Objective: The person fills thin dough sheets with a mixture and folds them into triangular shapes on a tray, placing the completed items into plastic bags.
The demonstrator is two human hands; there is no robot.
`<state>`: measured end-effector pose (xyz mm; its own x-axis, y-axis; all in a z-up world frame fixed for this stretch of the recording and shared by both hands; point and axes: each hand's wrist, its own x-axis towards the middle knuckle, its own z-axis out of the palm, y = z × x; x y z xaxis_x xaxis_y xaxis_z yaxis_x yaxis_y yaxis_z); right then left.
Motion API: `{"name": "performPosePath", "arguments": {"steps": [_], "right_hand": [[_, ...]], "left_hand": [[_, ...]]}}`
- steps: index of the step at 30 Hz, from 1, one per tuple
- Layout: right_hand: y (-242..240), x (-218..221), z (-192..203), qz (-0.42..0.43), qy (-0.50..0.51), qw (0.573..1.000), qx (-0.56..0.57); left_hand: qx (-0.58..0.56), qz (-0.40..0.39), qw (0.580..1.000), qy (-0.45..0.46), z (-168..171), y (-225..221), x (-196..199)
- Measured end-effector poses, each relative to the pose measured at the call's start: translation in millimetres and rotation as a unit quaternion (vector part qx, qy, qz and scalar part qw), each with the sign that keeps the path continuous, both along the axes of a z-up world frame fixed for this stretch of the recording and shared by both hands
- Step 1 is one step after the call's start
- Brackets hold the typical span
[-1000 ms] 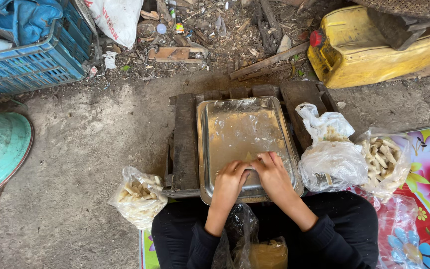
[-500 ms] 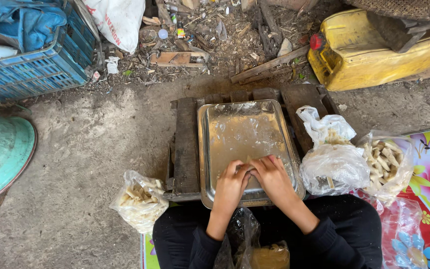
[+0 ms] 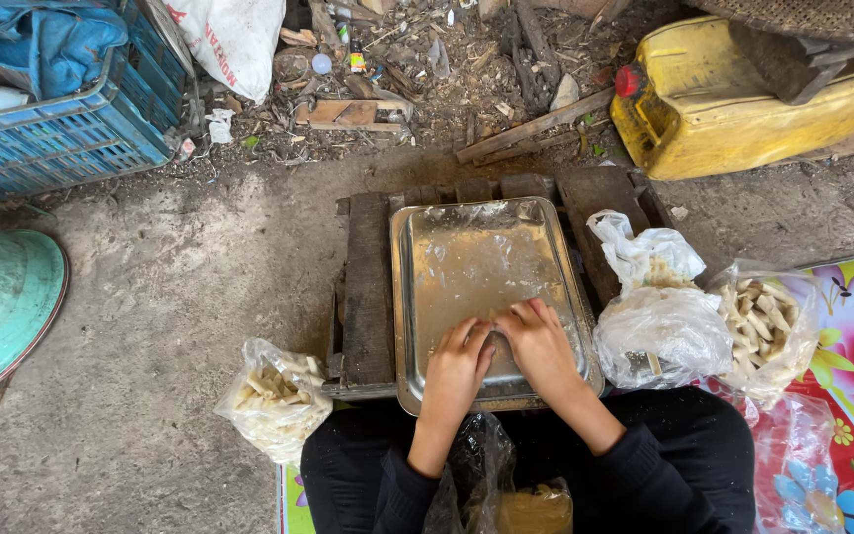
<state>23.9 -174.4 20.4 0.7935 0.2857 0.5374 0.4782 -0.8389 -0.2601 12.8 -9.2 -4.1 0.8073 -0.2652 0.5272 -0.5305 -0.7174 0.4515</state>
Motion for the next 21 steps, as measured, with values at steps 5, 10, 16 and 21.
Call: {"name": "performPosePath", "arguments": {"steps": [5, 10, 16, 21], "right_hand": [[-3, 3, 3, 0.012, 0.010, 1.000, 0.013], [-2, 5, -6, 0.000, 0.013, 0.999, 0.029], [5, 7, -3, -0.013, 0.004, 0.997, 0.082], [8, -5, 17, -0.059, -0.055, 0.990, 0.117]], "left_hand": [[-0.016, -0.003, 1.000, 0.010, 11, 0, -5], [-0.017, 0.000, 0.999, 0.033, 17, -1, -8], [-0.009, 0.012, 1.000, 0.012, 20, -3, -8], [0.026, 0.041, 0.998, 0.039, 13, -10, -1]]}}
